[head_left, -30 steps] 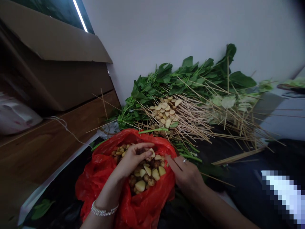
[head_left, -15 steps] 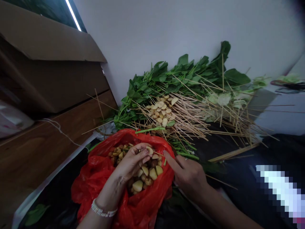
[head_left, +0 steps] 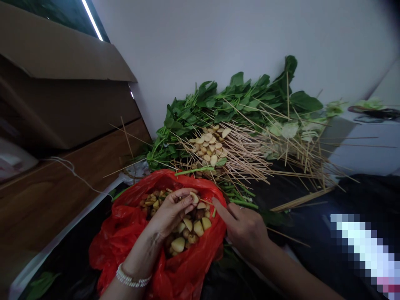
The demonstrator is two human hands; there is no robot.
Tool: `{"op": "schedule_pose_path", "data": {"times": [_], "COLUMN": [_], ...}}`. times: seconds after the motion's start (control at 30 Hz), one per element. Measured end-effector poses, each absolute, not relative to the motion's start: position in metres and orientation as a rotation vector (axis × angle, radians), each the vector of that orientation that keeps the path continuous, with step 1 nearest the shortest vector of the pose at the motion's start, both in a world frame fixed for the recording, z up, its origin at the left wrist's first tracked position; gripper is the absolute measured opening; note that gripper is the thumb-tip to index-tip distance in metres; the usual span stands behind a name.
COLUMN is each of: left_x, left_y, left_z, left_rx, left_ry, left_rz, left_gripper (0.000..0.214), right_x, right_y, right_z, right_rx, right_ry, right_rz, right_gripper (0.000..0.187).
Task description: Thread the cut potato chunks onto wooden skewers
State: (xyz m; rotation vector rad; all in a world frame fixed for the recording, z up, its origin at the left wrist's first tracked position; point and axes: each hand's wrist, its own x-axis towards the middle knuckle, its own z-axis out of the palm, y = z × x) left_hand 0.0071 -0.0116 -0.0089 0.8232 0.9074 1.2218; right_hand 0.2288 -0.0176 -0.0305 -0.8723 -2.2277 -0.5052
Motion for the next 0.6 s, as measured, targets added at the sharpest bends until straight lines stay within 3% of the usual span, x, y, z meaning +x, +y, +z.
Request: {"op": "schedule_pose_path", "data": {"times": [0.6], "left_x": [0.0109], "left_y": [-0.0106], "left_z": [-0.0074], "left_rx": [1.031], "left_ry": [1.070], "left_rz": [1.267], "left_gripper": [0.023], "right_x": [0.2285], "right_y": [-0.0185], "right_z": [-0.0267], "right_rx": [-0.850], "right_ry": [-2.311], "right_rz": [-0.412], "right_gripper": [0.038]}}
